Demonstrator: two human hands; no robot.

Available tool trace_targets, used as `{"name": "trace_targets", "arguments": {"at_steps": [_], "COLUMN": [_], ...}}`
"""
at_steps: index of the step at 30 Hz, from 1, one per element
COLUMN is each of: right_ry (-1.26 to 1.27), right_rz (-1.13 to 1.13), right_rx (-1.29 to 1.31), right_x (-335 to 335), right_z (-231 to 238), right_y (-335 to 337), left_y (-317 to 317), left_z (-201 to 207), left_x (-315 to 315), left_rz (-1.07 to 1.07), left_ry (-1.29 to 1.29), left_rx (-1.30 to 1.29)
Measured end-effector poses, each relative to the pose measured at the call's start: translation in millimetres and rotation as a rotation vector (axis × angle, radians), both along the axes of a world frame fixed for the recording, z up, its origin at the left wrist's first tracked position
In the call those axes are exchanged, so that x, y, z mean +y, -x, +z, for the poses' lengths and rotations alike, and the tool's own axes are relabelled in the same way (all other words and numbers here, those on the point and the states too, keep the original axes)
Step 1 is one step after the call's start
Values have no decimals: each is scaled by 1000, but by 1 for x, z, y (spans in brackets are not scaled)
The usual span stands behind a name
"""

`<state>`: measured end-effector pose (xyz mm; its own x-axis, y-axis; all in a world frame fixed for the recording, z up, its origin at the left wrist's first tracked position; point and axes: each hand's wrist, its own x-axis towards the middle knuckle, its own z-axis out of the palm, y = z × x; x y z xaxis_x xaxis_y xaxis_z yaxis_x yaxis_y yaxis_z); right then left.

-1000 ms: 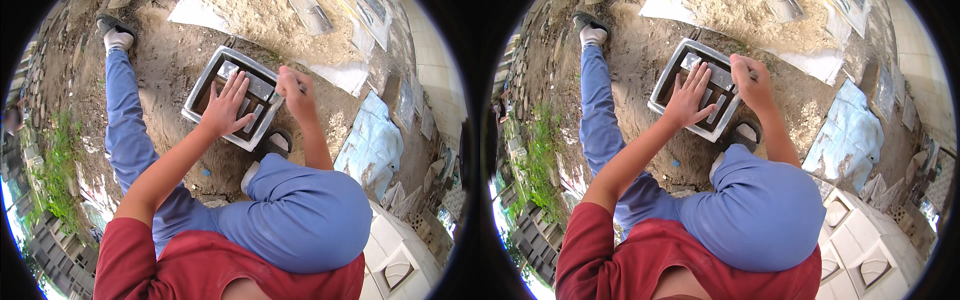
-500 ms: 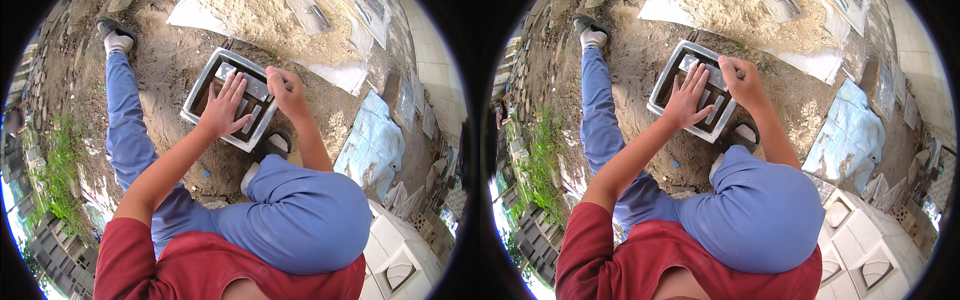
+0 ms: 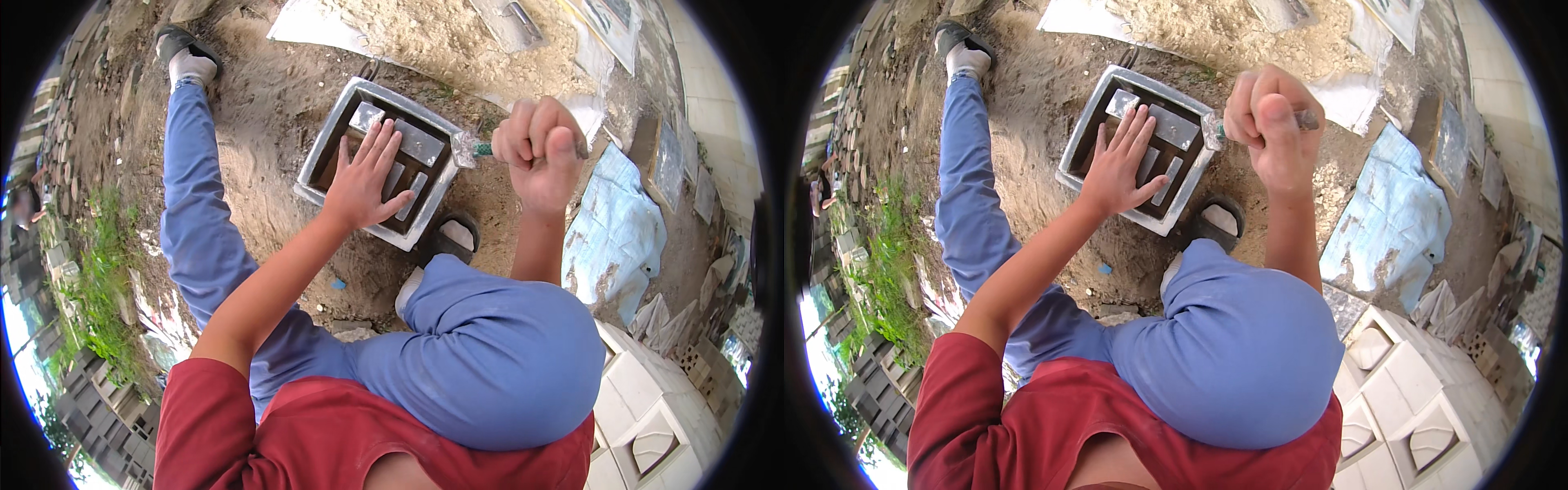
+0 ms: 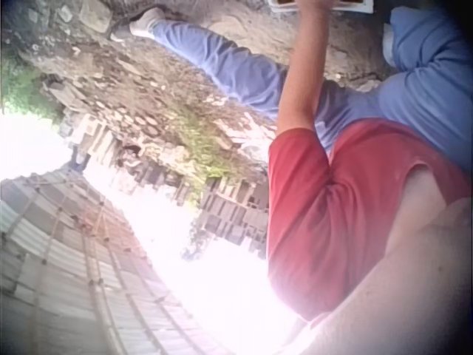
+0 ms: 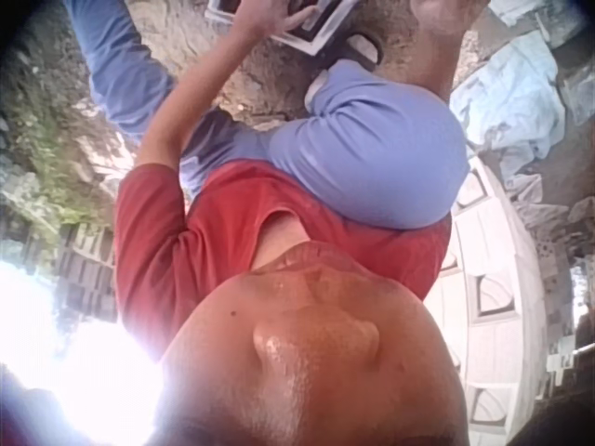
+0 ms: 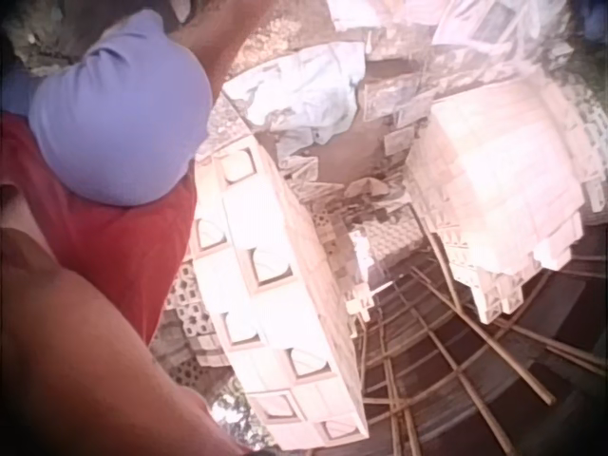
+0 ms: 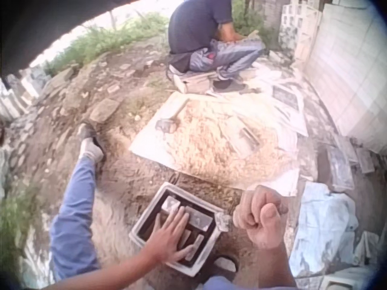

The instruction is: The person cleans and positions square stone blocks inside a metal frame on the ground using a small metal tool and their hands.

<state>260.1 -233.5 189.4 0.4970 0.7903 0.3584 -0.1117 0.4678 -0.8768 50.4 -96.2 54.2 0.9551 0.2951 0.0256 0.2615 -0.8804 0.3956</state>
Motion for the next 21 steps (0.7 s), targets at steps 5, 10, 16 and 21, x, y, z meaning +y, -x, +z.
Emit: {"name": "trace_targets", "arguments": {"at_steps": [5, 10, 16, 21], "right_ry": [-8, 63, 169, 260], "right_rz": [172, 183, 237, 228], "right_rx": [-20, -51, -114, -186], "right_x": [5, 17, 25, 34], "right_z": [-11, -22, -43, -62], "right_y": [-20, -21, -27, -21], "left_y": [6, 0, -2, -2], "left_z": [3, 5, 8, 10], "left_x": [2, 1, 2, 4], "left_rz": [18, 113, 141, 144], "left_ry": [-31, -81, -38, -5], "left_rx": [-37, 7, 58, 78]}}
